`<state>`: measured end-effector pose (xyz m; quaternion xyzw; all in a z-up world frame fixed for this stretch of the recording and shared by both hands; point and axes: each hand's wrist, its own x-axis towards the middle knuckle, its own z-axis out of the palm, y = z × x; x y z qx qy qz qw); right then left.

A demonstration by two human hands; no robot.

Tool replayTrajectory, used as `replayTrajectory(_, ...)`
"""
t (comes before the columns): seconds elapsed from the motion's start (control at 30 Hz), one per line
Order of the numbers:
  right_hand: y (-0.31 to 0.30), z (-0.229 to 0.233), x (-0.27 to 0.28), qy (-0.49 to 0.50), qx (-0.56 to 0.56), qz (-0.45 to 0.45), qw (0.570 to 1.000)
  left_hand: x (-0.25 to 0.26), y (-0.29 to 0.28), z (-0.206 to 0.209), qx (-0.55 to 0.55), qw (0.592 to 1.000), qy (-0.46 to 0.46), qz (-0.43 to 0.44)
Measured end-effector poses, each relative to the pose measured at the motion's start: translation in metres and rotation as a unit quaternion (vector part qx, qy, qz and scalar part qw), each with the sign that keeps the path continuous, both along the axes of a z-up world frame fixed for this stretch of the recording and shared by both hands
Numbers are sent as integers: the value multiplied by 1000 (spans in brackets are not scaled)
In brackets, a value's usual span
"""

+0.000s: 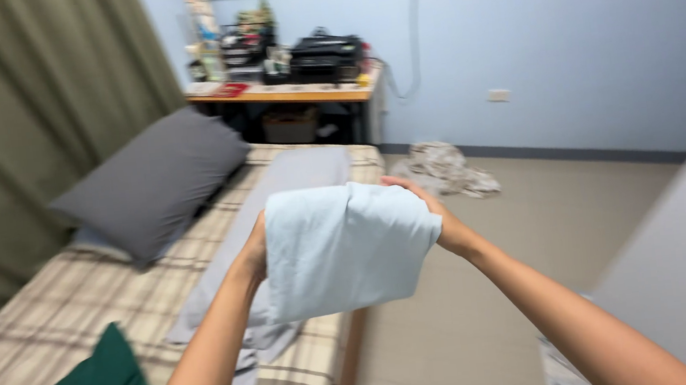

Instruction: Take linens out of a closet, fold them on a bed, and return them to the shelf.

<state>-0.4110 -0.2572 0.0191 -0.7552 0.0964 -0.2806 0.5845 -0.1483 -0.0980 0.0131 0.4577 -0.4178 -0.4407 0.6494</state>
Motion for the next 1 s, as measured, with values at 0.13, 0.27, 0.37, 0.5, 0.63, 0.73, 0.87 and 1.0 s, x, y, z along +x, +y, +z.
replayTrajectory(0.13,-60,-54,-59,16,-28,-8,999,-58,-35,9,-10,996,-51,-74)
replayTrajectory(0.27,-112,-84,-119,-20,16,-86,996,-98,-63,15,-7,995,-45,-90)
replayTrajectory(0.37,-100,-61,-155,-15,150,-82,985,-113,-99,-5,-18,994,-22,-110)
replayTrajectory(0.5,-58,-18,-195,-63,254,-70,963,-151,-146,-22,-94,981,69,-153)
replayTrajectory(0.63,-37,3,-219,-99,277,-108,950,-171,-210,-53,7,993,60,-106)
replayTrajectory(0.73,-27,11,-234,-129,295,-141,936,-199,-226,-29,178,975,52,-122)
replayTrajectory(0.87,-29,8,-261,-173,313,-187,915,-252,-228,8,211,949,-65,-227)
replayTrajectory(1.0,-48,-34,-312,-222,327,-242,886,-304,-268,-23,56,951,-230,-199)
